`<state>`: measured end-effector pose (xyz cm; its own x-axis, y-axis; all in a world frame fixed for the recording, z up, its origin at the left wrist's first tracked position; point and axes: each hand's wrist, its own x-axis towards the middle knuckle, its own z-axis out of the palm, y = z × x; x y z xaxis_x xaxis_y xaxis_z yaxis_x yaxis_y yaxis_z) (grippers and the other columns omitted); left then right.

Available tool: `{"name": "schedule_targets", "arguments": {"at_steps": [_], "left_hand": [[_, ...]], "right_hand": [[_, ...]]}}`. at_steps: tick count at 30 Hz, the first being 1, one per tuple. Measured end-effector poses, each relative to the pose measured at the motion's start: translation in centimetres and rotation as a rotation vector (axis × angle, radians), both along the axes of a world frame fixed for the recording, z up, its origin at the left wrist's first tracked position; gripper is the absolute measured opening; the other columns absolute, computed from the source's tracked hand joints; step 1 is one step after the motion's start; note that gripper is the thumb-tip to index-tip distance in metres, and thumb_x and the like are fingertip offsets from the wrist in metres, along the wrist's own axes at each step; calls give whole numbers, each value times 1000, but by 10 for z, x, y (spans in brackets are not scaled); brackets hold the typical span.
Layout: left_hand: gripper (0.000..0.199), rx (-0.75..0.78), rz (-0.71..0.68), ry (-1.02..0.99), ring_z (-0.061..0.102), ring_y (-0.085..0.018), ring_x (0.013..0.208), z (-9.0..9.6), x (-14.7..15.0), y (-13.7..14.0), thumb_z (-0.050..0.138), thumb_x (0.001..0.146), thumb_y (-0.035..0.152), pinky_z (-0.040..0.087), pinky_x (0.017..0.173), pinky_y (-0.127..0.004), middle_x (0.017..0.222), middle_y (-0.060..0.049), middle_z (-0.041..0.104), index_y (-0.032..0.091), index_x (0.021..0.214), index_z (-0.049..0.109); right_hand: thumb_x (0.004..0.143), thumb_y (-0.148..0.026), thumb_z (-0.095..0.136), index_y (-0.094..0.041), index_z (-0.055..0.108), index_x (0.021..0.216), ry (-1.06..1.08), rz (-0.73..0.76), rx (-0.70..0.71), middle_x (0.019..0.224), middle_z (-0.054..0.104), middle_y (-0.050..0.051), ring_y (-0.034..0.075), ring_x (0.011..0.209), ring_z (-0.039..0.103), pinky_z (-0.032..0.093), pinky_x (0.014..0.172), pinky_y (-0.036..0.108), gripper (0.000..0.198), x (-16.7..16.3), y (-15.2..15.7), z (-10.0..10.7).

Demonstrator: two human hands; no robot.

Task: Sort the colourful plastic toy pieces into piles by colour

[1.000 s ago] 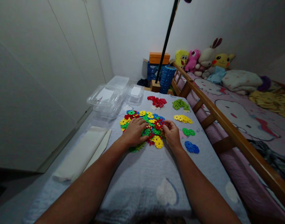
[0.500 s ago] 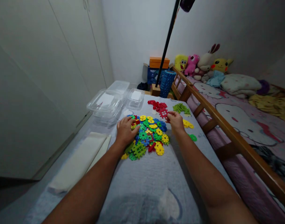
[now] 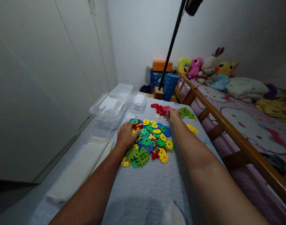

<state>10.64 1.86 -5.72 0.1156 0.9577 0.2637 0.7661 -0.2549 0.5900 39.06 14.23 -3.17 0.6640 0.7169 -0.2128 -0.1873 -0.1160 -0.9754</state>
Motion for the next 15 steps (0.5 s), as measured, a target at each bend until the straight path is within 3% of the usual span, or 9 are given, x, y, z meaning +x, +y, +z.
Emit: {"name": "schedule_targets", "arguments": {"at_steps": [6, 15], "left_hand": [[34, -20, -29, -52, 60, -29, 123, -3, -2, 4, 59, 89, 45, 46, 108, -47, 126, -11, 66, 22, 113, 66], [31, -23, -30, -141, 62, -27, 120, -7, -6, 8, 60, 85, 41, 48, 107, -44, 123, -10, 68, 21, 108, 68]], "right_hand": [[72, 0, 64, -20, 51, 73, 41, 12, 20, 54, 58, -7, 7, 47, 59, 49, 42, 13, 23, -3, 3, -5], [70, -9, 62, -21, 53, 81, 50, 92, 115, 62, 61, -7, 7, 55, 63, 53, 50, 14, 19, 3, -33, 11]]}}
